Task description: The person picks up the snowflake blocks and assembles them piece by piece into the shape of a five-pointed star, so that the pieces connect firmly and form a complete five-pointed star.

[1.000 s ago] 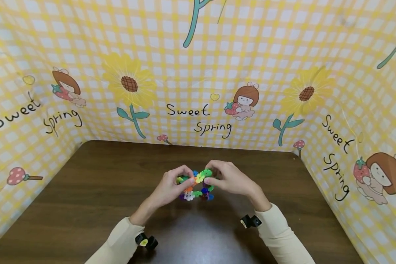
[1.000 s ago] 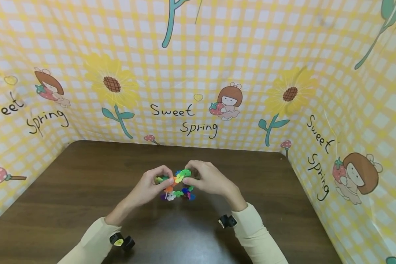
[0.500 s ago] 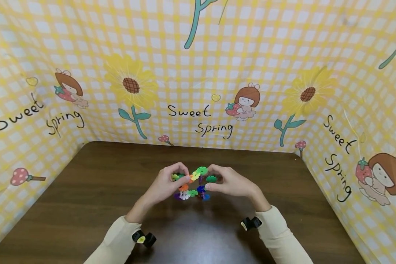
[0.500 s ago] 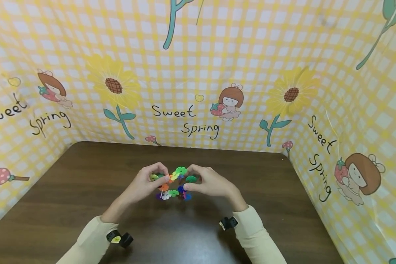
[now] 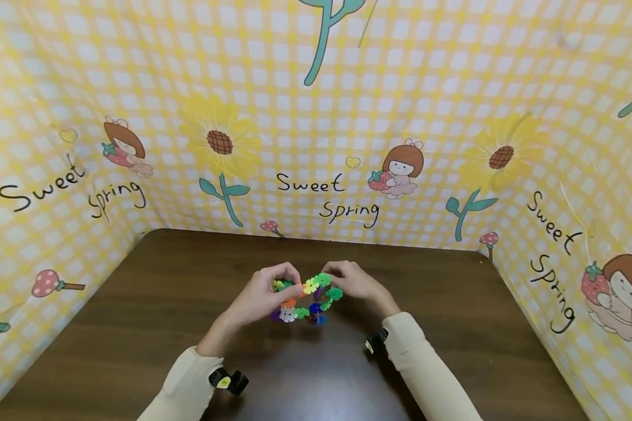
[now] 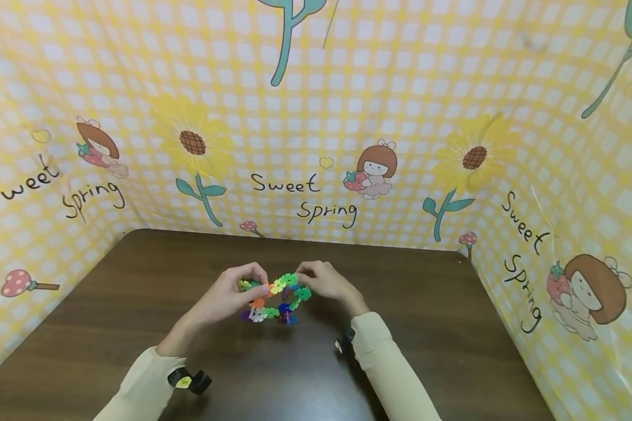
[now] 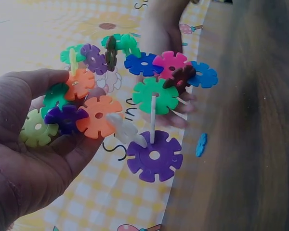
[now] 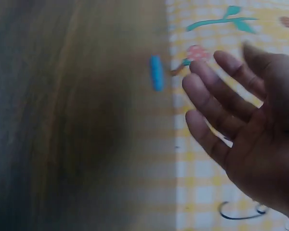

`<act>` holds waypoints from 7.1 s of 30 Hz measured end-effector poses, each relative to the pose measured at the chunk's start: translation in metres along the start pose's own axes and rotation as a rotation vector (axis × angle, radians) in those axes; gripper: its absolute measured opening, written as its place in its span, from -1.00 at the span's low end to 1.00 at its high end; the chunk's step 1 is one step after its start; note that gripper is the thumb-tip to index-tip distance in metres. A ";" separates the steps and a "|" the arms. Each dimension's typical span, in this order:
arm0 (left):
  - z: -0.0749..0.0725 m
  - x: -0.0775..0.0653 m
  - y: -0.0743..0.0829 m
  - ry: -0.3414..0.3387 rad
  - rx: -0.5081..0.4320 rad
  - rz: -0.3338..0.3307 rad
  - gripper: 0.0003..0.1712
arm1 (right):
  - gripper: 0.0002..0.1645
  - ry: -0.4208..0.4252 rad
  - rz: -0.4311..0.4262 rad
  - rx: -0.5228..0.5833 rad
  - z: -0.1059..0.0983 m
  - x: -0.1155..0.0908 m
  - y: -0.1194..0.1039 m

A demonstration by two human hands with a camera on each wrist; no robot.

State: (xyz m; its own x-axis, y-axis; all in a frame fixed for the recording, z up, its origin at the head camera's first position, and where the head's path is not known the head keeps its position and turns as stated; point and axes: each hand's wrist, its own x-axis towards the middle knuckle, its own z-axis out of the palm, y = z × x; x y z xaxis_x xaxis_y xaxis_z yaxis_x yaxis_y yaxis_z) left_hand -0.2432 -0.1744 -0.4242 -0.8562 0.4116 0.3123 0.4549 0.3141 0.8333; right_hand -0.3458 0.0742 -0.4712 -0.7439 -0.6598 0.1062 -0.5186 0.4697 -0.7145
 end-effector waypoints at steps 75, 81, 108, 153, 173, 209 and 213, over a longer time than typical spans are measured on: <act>0.031 0.001 0.010 -0.134 0.114 0.062 -0.70 | -0.66 0.176 0.079 -0.002 0.005 -0.053 -0.082; 0.030 0.000 0.009 -0.185 0.108 0.130 -0.81 | -0.64 0.184 0.100 0.011 0.002 -0.056 -0.080; 0.031 0.000 0.011 -0.122 0.173 0.108 -0.79 | -0.88 0.006 -0.100 -0.165 -0.021 -0.086 -0.086; 0.033 -0.004 0.026 0.015 -0.102 0.223 -0.78 | -0.95 0.049 -0.285 -0.124 -0.029 -0.082 -0.103; 0.021 0.003 0.021 0.086 -0.038 0.197 -0.79 | -0.77 0.081 -0.161 -0.008 -0.028 -0.078 -0.092; 0.015 -0.001 0.021 0.133 -0.145 0.161 -0.75 | -0.88 0.229 -0.134 0.201 -0.034 -0.094 -0.079; 0.016 0.000 0.020 0.112 -0.168 0.194 -0.75 | -0.89 0.235 -0.158 0.239 -0.035 -0.094 -0.075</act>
State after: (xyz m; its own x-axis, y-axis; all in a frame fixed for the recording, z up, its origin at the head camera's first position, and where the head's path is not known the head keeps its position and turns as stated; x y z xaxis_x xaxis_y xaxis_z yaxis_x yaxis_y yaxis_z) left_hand -0.2297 -0.1543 -0.4146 -0.7829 0.3501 0.5143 0.5741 0.0880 0.8140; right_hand -0.2516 0.1210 -0.4033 -0.7533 -0.5475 0.3643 -0.5424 0.2039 -0.8150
